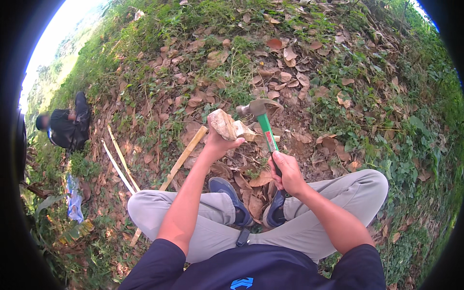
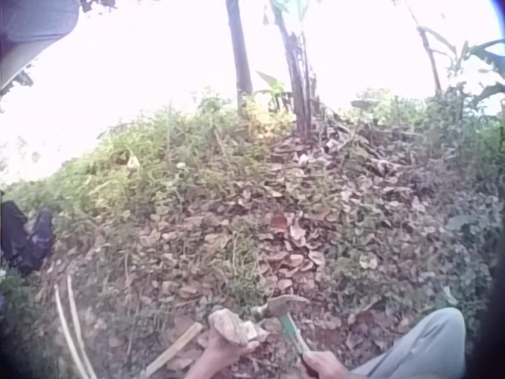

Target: The person sits on the ground and uses a hammer to strike a piece of wood, chipping away small fragments. They repeatedly adjust the wood's position and continue hammering to shape it. The person then stands and walks toward a small stream where another person is working.

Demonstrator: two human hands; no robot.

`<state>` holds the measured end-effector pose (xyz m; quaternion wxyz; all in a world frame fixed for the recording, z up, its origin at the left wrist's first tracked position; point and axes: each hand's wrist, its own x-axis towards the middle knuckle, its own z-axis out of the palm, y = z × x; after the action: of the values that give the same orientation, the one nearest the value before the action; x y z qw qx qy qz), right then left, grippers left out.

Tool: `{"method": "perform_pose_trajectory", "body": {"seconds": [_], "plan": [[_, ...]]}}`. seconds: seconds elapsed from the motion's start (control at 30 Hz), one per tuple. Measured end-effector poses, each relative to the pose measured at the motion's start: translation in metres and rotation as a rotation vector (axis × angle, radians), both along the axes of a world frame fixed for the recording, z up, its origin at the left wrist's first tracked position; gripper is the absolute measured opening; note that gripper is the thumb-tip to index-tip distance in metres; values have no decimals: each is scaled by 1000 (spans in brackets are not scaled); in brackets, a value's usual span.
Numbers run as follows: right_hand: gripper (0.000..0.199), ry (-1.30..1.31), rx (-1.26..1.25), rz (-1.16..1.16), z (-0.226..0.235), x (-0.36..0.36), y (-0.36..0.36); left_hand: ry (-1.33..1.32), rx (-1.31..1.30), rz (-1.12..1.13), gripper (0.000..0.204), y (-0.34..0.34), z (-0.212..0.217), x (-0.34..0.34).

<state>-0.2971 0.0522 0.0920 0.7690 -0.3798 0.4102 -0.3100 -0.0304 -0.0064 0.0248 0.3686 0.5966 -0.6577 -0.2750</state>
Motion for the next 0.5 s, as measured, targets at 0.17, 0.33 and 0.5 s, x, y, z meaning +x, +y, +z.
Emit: {"method": "perform_pose_trajectory", "body": {"seconds": [0.17,0.33,0.5], "plan": [[45,13,28,-154,-8,7,17,-23,31,-5,100,0,-5,-5],[47,210,53,45,0,7,8,79,40,41,100,-1,-17,2],[47,107,-196,-285,3,-8,-12,-124,15,10,102,-8,-15,-3]]}}
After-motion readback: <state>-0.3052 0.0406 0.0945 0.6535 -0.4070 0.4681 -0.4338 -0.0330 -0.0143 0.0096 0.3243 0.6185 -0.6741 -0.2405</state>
